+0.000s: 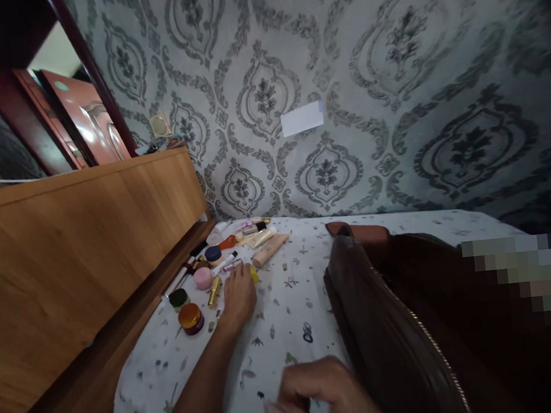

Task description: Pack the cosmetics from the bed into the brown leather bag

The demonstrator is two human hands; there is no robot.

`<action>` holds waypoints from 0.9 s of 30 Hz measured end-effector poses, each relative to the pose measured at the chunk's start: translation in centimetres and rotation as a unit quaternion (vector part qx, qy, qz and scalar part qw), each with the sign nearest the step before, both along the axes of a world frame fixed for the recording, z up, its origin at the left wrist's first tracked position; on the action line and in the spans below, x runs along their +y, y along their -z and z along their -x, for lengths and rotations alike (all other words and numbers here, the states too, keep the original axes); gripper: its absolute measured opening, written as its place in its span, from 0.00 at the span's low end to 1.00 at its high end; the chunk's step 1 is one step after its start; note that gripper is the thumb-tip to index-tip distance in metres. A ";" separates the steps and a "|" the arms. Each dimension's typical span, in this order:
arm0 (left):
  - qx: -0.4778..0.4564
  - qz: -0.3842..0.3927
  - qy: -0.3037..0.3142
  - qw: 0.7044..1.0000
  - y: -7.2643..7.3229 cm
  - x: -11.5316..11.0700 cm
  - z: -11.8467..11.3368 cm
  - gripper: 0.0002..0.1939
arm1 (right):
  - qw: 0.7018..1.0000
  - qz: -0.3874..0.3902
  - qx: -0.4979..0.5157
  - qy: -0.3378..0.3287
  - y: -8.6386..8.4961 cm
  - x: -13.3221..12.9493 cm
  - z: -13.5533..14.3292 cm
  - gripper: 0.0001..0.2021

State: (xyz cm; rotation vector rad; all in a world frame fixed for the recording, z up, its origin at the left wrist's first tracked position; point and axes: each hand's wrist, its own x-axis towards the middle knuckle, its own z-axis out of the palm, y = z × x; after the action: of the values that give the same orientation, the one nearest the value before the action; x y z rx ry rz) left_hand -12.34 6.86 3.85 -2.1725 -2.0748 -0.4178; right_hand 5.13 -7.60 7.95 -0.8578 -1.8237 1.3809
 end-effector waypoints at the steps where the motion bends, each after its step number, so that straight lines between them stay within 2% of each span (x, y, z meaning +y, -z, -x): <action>1: -0.002 0.000 0.001 1.000 0.0 0.0 0.0 0.17 | 0.999 0.039 -0.014 -0.003 0.3 0.6 1.4 0.19; 5: -0.010 -0.002 0.006 1.000 0.1 0.0 0.1 0.18 | 0.989 0.139 -0.053 -0.008 3.2 2.8 5.4 0.12; 10: -0.018 0.001 0.011 1.000 0.4 0.1 0.4 0.18 | 0.989 0.133 -0.056 0.037 6.9 3.8 6.0 0.10; 14: -0.024 0.003 0.014 1.000 0.5 0.0 0.5 0.17 | 0.996 0.068 -0.044 0.032 7.5 3.2 5.5 0.13; 18: -0.027 -0.004 0.017 0.999 -0.3 0.2 0.9 0.15 | 0.998 0.054 -0.028 0.036 7.6 3.0 5.4 0.14; 22: -0.013 -0.007 -0.007 1.000 -2.3 2.7 2.8 0.17 | 0.998 0.058 -0.022 0.029 7.9 3.1 5.3 0.15; 27: -0.004 0.017 -0.078 0.997 -5.4 8.9 7.2 0.17 | 0.997 0.047 -0.039 0.052 8.3 3.1 5.1 0.16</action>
State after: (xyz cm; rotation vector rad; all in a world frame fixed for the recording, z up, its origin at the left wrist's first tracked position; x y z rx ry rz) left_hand -19.54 15.78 9.20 -2.0105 -2.2496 -0.3780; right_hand 0.03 -4.49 -0.36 -1.0543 -1.7568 1.3926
